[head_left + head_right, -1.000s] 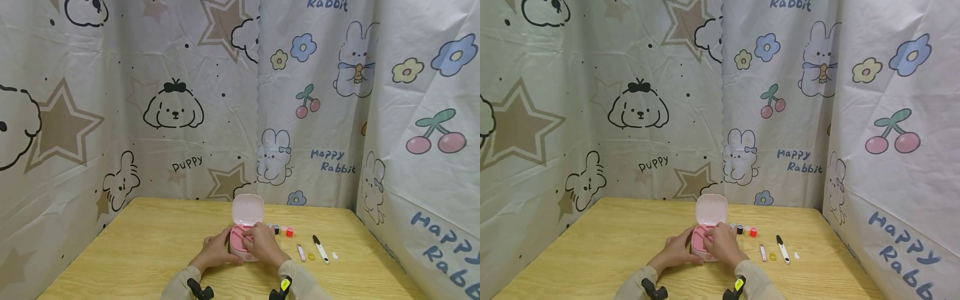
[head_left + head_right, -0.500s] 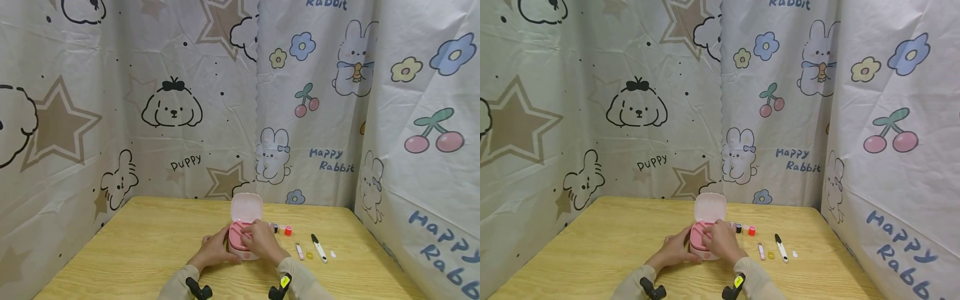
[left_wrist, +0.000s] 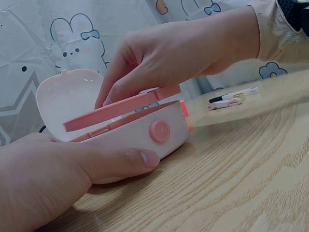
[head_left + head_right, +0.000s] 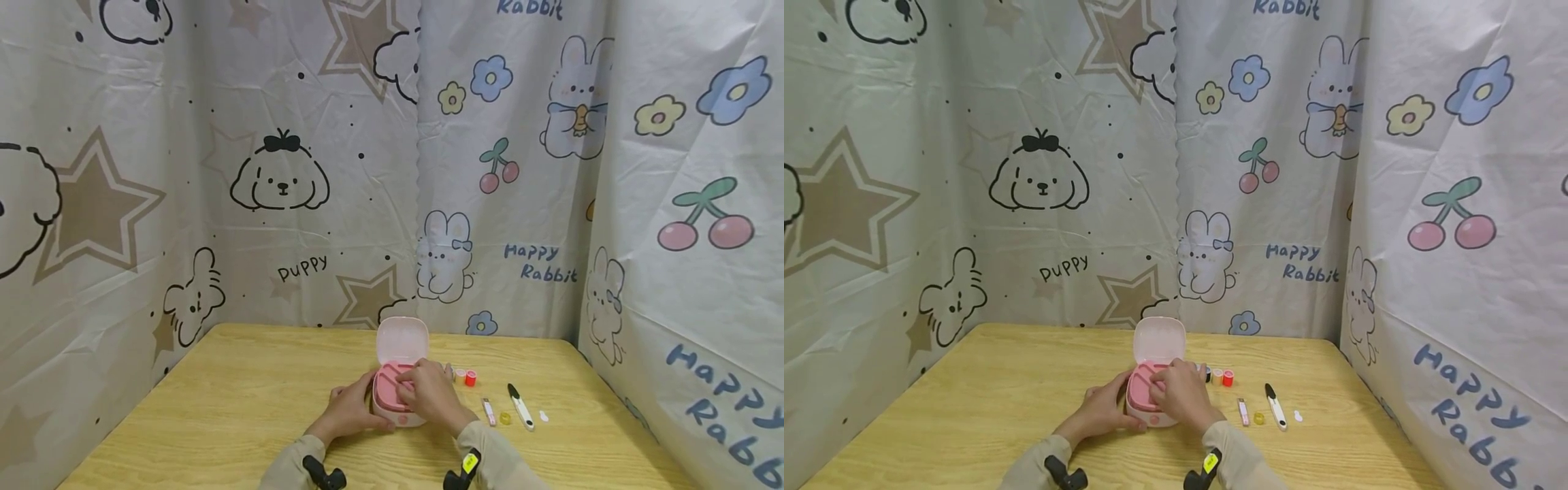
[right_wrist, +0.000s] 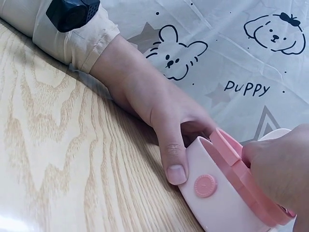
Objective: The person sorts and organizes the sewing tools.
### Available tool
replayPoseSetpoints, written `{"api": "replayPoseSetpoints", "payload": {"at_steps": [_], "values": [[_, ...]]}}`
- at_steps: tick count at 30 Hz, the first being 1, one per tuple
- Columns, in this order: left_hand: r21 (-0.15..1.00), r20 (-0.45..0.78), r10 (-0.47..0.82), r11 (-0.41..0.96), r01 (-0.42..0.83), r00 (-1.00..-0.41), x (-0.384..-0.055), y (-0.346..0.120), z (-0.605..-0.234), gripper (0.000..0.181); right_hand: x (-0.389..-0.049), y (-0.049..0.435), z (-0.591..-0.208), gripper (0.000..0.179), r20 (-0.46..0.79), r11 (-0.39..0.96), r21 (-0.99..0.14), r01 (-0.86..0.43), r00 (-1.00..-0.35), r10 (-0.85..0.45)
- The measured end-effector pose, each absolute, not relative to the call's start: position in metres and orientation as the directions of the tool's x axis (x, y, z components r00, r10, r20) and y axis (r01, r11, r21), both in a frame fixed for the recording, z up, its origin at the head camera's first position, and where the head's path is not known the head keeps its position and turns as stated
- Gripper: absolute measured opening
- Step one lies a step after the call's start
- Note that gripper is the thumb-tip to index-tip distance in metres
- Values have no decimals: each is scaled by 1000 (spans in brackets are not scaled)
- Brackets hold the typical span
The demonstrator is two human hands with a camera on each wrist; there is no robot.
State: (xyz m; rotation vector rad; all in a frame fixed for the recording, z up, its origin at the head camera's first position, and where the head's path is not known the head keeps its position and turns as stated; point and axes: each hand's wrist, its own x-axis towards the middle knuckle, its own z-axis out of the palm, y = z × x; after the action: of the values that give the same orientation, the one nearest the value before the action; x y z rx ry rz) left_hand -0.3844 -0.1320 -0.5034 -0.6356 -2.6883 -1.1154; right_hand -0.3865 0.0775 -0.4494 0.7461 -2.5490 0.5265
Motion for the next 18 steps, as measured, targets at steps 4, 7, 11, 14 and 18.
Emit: {"api": "replayPoseSetpoints", "payload": {"at_steps": [4,7,11,14,18], "values": [[638,309,322,627,447,-895,-385,-133,-505,124,-386,80,-447,13,484,787,-238,-569,-772,-412],[643,312,322,621,448,-894,-386,-133,-505,123,-387,82,-446,15,459,793,-255,-553,-791,-405],[642,317,323,619,452,-892,-386,-134,-505,120,-388,86,-446,16,451,798,-267,-541,-801,-393],[640,314,323,622,450,-893,-386,-133,-505,119,-388,90,-446,15,458,802,-260,-538,-800,-387],[644,301,320,626,439,-898,-385,-132,-505,119,-386,95,-447,13,470,802,-257,-539,-795,-384]]}}
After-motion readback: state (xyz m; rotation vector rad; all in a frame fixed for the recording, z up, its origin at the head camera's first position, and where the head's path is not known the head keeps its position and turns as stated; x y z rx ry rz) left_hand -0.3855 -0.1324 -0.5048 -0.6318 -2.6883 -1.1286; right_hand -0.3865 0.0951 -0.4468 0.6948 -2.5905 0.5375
